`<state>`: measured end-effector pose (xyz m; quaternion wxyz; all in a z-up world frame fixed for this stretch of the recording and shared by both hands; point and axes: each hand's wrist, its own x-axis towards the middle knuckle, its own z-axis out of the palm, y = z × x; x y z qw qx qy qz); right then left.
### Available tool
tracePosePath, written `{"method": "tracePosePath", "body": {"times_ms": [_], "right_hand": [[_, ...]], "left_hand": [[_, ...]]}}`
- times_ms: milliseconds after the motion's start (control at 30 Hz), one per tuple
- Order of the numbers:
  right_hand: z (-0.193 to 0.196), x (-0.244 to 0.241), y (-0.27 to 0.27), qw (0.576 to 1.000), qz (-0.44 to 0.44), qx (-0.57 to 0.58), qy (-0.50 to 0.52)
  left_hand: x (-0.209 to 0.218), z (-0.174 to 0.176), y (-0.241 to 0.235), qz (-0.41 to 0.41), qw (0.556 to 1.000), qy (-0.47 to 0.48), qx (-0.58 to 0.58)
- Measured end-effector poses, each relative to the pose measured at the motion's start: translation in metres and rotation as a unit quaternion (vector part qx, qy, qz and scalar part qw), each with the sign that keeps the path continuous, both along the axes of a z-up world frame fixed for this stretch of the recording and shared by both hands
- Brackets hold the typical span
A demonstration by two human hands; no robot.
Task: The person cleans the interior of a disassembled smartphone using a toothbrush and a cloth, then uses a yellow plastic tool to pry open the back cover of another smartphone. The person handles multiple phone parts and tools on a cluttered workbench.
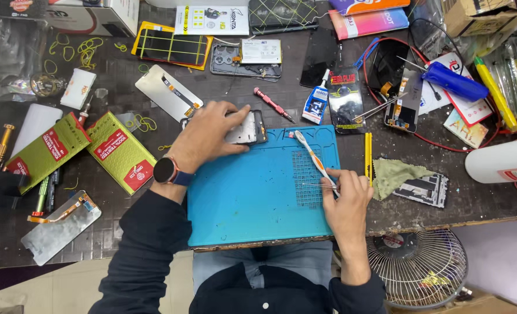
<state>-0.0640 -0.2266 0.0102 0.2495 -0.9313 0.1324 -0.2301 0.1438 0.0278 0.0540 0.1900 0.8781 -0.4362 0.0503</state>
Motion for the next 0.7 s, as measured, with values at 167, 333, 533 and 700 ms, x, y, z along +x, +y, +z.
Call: {"method": "tracePosePath", "body": {"times_ms": [167,333,533,700], "right_hand": [[0.000,-0.002,0.001,1.000,-0.007,-0.001,-0.002],[-0.002,-0.003,0.001,1.000,-0.022,0.003,0.003],[-0.004,-0.005,0.002,0.998,-0.060,0.001,-0.025],[-0.005,-0.005,0.003,0.997,-0.079,0.020,-0.015]], "left_hand": [[0.015,0.001,-0.007,-0.002,0.999,0.003,0.049],[0.039,0.002,-0.012,-0.009,0.999,-0.016,0.051],[0.058,-0.005,-0.014,-0.007,0.999,-0.034,0.026],[0.070,-0.010,-0.015,-0.009,0.999,-0.053,0.007]]}}
